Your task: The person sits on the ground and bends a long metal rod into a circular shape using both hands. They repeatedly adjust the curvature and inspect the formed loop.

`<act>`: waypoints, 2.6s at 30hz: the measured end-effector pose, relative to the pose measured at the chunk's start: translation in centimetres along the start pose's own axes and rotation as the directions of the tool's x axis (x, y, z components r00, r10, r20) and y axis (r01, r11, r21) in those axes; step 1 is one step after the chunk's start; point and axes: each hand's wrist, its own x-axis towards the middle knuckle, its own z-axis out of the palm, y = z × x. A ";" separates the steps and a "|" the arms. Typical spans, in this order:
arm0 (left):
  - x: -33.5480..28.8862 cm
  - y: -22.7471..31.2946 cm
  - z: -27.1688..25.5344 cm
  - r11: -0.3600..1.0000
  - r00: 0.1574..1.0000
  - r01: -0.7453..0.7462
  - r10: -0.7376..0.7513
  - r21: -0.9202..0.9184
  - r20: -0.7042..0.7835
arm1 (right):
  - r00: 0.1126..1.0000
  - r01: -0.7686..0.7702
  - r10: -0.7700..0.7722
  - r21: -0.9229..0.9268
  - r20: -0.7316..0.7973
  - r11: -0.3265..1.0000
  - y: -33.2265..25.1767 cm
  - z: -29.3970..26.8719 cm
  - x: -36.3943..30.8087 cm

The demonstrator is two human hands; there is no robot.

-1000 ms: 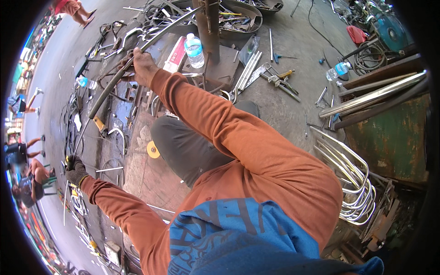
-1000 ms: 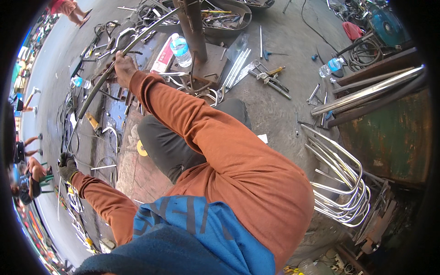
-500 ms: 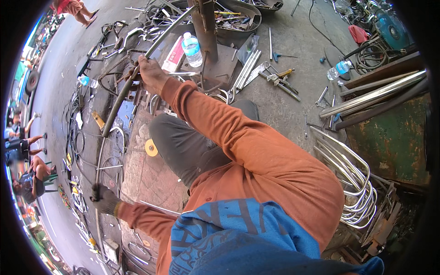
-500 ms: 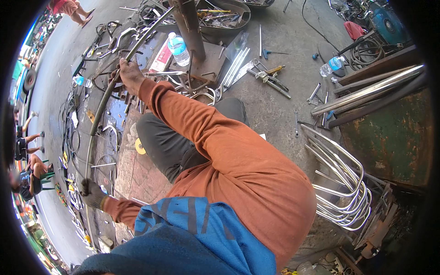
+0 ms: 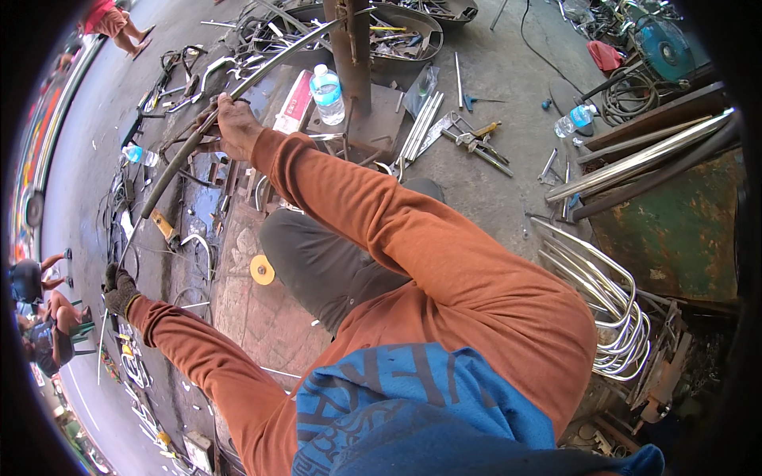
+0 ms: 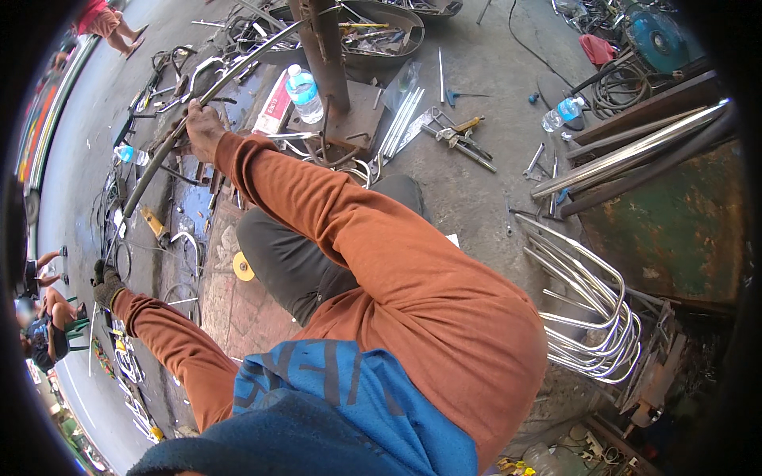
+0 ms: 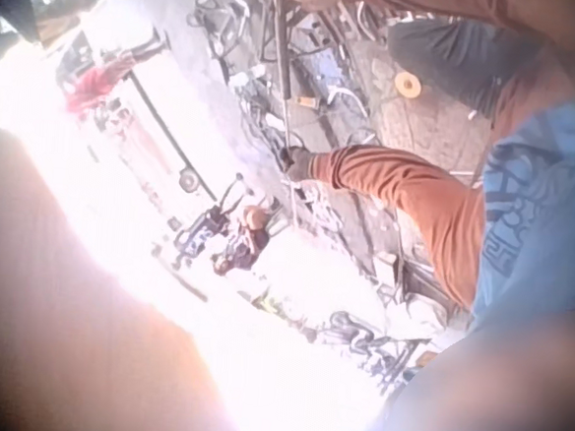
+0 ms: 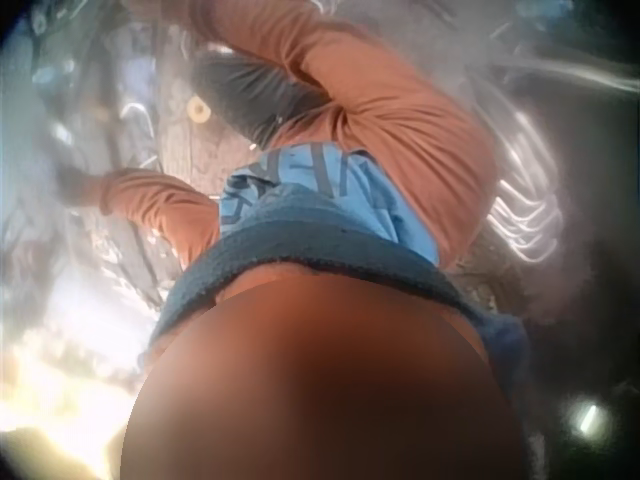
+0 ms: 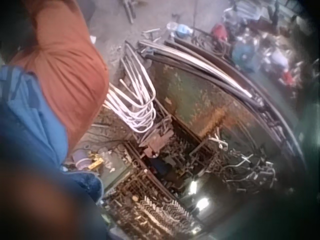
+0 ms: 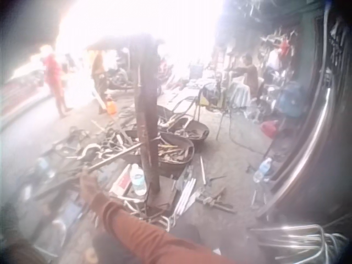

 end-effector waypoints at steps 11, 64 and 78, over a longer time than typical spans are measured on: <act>-8.8 -1.9 -5.3 -0.437 0.840 0.232 -0.360 -0.869 0.405 | 0.998 -0.051 0.050 -0.030 -0.027 0.998 -0.2 -0.7 -2.6; -8.1 2.2 -4.6 0.880 0.994 0.105 -0.113 -0.464 0.010 | 0.999 -0.043 0.043 -0.052 -0.013 0.998 -0.2 0.1 -3.7; -0.1 0.0 4.1 -0.510 0.799 0.379 -0.240 -0.772 0.551 | 1.000 -0.020 0.020 -0.037 0.014 0.999 -0.3 -0.9 0.3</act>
